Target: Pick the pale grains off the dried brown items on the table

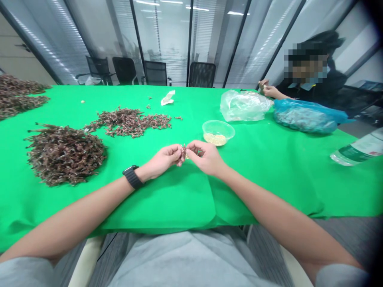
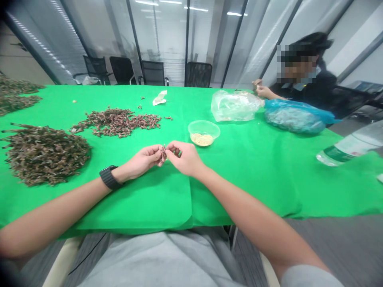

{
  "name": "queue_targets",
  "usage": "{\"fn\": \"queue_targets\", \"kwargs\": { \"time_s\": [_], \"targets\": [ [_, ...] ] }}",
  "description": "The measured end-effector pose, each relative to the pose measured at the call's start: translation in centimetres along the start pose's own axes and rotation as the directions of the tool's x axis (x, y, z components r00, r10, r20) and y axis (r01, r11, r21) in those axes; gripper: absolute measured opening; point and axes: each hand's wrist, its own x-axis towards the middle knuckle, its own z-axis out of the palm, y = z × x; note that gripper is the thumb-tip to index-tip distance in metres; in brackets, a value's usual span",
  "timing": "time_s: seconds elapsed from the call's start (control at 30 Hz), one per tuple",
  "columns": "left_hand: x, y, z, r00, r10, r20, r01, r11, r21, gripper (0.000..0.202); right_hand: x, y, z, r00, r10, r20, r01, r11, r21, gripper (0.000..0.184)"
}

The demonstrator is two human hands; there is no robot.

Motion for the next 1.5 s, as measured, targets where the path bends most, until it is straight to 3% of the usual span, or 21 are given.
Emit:
{"fn": "queue_targets", "kwargs": {
  "time_s": [0.3, 0.4, 0.63, 0.77, 1.4, 1.5],
  "targets": [
    [-0.03, -0.15, -0.15, 1.0, 0.013, -0.002, -0.013, 0.999, 0.05, 0.038, 0.15, -0.12, -0.28, 0.998, -0.004, 0.06, 0.006, 0.999, -0.033, 0.022],
    [0.02, -0.21, -0.18, 1.0, 0.021, -0.002, -0.02, 0.998, 0.053, 0.038, 0.21, 0.06, -0.21, 0.993, 0.015, 0.113, -0.02, 0.999, 0.038, 0.025],
    [-0.08, -0.04, -0.07, 0.998, 0.054, 0.024, -0.056, 0.992, 0.112, 0.037, 0.37, 0.26, 0.05, 0.949, 0.207, 0.238, -0.272, 0.92, 0.282, 0.018],
    [-0.05, 0.01, -0.06, 0.998, 0.062, 0.013, -0.063, 0.986, 0.154, 0.038, 0.36, 0.03, 0.02, 0.924, 0.266, 0.273, -0.354, 0.867, 0.352, 0.014],
    [-0.03, -0.14, -0.02, 0.999, 0.052, -0.005, -0.05, 0.983, 0.179, 0.044, 0.34, -0.09, 0.35, 0.915, 0.228, 0.333, -0.346, 0.869, 0.354, 0.015],
    [0.04, -0.06, 0.13, 0.999, 0.037, -0.03, -0.034, 0.994, 0.106, 0.044, 0.36, -0.07, 0.44, 0.95, 0.169, 0.262, -0.241, 0.931, 0.273, 0.019]
  ]
}}
